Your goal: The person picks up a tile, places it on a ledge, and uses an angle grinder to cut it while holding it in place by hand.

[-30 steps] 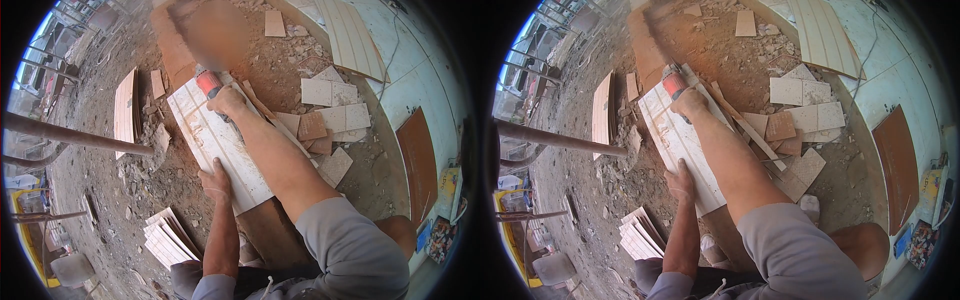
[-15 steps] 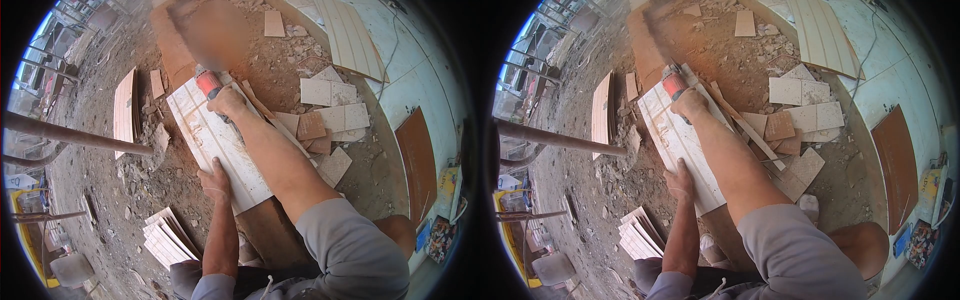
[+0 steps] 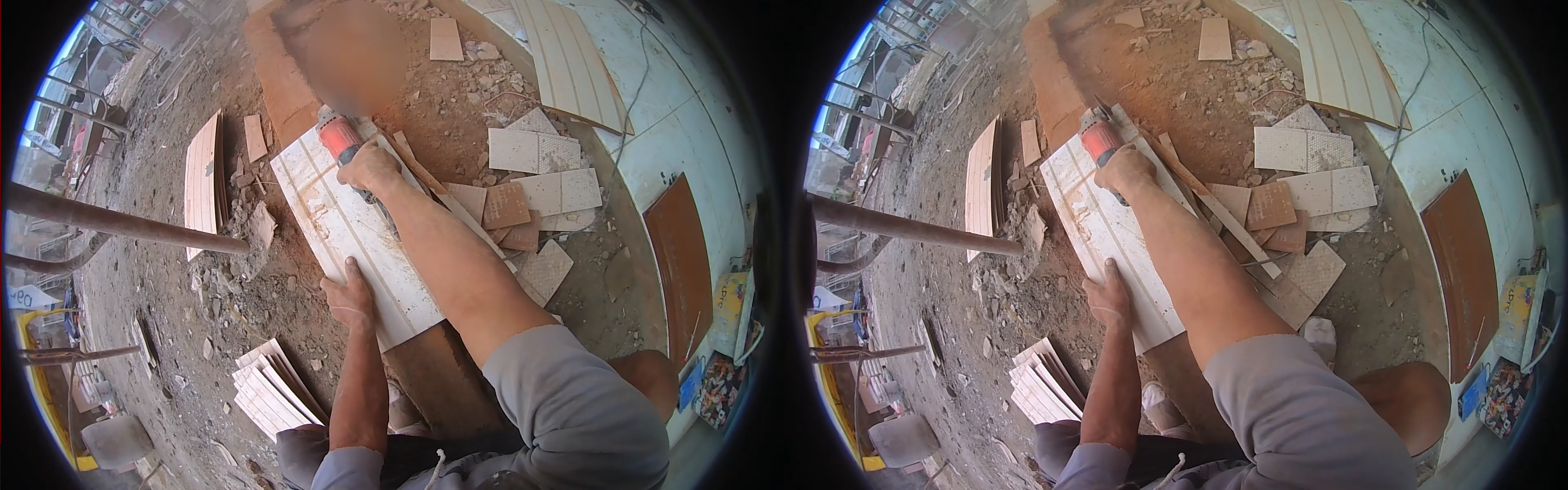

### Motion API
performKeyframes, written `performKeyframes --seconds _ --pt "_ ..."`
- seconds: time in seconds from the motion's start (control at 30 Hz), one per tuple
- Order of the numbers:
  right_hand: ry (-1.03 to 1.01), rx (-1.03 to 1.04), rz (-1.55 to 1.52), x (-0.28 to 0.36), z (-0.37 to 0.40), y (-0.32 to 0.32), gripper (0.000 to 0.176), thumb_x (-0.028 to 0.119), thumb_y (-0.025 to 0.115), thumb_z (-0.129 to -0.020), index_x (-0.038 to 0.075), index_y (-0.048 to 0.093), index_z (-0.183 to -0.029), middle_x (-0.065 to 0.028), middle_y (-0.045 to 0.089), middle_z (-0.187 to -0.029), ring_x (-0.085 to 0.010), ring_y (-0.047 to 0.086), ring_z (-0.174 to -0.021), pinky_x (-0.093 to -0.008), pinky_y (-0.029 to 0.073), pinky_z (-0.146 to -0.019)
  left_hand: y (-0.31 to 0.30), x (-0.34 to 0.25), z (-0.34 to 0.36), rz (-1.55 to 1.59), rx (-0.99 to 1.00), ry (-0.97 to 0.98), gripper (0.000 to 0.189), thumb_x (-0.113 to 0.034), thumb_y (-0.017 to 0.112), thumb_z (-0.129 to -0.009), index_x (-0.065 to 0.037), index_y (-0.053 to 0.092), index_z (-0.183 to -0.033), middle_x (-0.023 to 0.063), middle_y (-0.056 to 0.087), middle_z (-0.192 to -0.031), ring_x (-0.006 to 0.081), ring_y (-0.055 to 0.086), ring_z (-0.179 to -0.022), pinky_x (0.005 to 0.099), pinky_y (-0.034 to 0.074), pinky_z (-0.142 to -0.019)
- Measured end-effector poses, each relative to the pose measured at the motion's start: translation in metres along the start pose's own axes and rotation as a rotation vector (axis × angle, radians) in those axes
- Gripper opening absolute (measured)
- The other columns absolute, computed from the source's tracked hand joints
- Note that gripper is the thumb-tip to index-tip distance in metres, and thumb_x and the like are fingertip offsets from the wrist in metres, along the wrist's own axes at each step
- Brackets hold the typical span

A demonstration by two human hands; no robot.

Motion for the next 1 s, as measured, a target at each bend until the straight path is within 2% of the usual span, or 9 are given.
performKeyframes --seconds 0.77,1.0 --pt "-0.008 -0.016 -0.004 -0.0059 0.0046 0.0011 0.064 0.026 0.068 -0.074 -0.003 0.048 -0.128 -0.0187 0.061 -0.122 -0.0267 0.063 -0.112 -0.0339 0.052 -0.091 -0.0027 -0.0026 0.0011 -0.024 0.009 -0.01 0.071 -0.063 0.056 -0.085 0.005 0.05 -0.103 0.0311 0.064 -0.097 0.048 0.062 -0.093 0.0524 0.047 -0.082" --pt "-0.004 -0.008 0.0 -0.0054 0.0088 -0.0016 0.065 0.026 0.069 -0.074 -0.002 0.047 -0.129 -0.0189 0.06 -0.125 -0.0261 0.062 -0.114 -0.0337 0.051 -0.092 -0.0057 -0.0063 0.0007 -0.024 0.063 -0.061 0.076 -0.064 0.055 -0.084 0.007 0.051 -0.11 0.0325 0.063 -0.104 0.047 0.061 -0.1 0.0504 0.045 -0.088"
Point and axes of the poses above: each hand's wrist, its own z-axis away from the middle knuckle, its own y-axis out of the palm, x = y × z, the point moved 1 cm from there along -z, towards the middle knuckle
